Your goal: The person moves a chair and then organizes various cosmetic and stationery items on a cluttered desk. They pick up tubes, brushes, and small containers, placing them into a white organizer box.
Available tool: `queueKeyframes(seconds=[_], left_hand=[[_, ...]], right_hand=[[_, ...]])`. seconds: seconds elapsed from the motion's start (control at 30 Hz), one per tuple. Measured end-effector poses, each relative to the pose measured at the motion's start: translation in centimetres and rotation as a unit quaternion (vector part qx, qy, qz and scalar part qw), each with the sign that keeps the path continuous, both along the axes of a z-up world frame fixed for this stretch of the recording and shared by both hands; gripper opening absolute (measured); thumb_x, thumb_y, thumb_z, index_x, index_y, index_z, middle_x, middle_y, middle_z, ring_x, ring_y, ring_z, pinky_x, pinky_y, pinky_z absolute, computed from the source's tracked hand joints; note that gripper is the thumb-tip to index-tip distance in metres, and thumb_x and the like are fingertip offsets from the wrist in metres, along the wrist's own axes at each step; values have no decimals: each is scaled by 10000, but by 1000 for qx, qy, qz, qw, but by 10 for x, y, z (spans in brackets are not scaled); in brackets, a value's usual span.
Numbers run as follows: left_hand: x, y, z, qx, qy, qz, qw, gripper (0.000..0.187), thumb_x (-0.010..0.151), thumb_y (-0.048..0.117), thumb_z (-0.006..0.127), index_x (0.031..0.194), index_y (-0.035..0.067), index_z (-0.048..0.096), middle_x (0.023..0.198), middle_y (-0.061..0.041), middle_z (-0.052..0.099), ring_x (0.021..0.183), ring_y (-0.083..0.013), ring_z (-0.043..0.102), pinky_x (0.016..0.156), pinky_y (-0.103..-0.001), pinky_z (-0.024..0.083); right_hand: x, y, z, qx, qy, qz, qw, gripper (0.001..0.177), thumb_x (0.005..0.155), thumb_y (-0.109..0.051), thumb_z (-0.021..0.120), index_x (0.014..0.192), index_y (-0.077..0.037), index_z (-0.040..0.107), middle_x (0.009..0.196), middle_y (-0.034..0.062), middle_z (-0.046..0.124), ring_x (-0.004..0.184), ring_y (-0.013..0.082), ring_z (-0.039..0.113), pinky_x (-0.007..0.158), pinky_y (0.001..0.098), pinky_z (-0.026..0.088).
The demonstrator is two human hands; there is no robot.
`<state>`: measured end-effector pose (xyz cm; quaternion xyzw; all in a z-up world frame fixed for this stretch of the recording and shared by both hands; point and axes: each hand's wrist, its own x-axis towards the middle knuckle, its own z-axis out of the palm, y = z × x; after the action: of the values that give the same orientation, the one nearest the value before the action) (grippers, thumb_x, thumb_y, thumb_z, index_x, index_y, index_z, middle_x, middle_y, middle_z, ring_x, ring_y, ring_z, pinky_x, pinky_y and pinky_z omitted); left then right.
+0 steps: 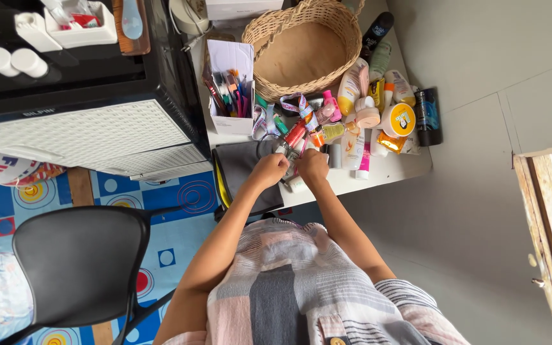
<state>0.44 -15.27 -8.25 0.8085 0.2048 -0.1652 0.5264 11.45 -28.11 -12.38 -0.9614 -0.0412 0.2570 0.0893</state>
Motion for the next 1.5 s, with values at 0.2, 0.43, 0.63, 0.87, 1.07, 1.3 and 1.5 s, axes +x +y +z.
queueKeyframes(seconds=[0.2, 0.43, 0.63, 0.87, 1.07, 1.3, 1.5], left_hand=[[-2, -10, 7, 8, 16, -24, 1000, 285, 920, 286, 545, 1081, 155, 740, 1015, -104, 782, 1051, -364, 714, 883, -479, 562], [0, -16, 23, 18, 1, -16, 1000, 345, 921, 259, 579, 1215, 112, 685, 1162, -154, 744, 1143, -417, 670, 951, -542, 536], [9, -10, 39, 49, -63, 35, 996, 265, 917, 256, 582, 1155, 160, 649, 1057, -92, 768, 1059, -372, 704, 903, -522, 555], [9, 8, 56, 162, -170, 76, 969, 103, 947, 155, 558, 1049, 149, 570, 967, -149, 710, 942, -403, 709, 810, -533, 564], [11, 37, 73, 230, -364, 164, 888, 98, 951, 62, 611, 1013, 137, 618, 879, -109, 675, 860, -359, 704, 731, -449, 581], [6, 92, 120, 313, -431, 240, 812, 126, 933, 47, 660, 1008, 148, 657, 860, -58, 643, 823, -313, 700, 695, -402, 580], [-3, 116, 125, 360, -415, 275, 789, 104, 928, 62, 668, 963, 148, 619, 820, -42, 580, 751, -294, 684, 639, -385, 575]], right_hand=[[-7, -6, 11, 79, 0, -47, 996, 237, 790, -212, 659, 902, -47, 786, 829, 181, 736, 910, 392, 756, 807, 515, 610], [7, -12, -6, 311, 29, -163, 936, 176, 824, -166, 668, 669, -99, 717, 475, 39, 579, 386, 116, 519, 466, 277, 470], [1, 11, -3, 521, 107, -281, 799, 123, 826, -61, 633, 738, 24, 621, 506, 53, 421, 347, 94, 381, 320, 249, 333], [-3, 46, 29, 590, 166, -344, 712, 175, 812, -93, 690, 702, -34, 566, 513, 29, 437, 382, 77, 404, 349, 213, 336], [-1, 83, 77, 642, 193, -286, 684, 165, 850, -128, 690, 731, -69, 593, 540, 29, 452, 415, 105, 427, 372, 223, 351], [-12, 121, 103, 683, 164, -204, 682, 85, 893, -86, 657, 882, -6, 685, 555, 74, 498, 398, 122, 445, 378, 237, 354], [-16, 120, 85, 648, 170, -235, 704, 118, 892, -83, 640, 943, 5, 700, 578, 60, 544, 425, 108, 470, 400, 227, 381]])
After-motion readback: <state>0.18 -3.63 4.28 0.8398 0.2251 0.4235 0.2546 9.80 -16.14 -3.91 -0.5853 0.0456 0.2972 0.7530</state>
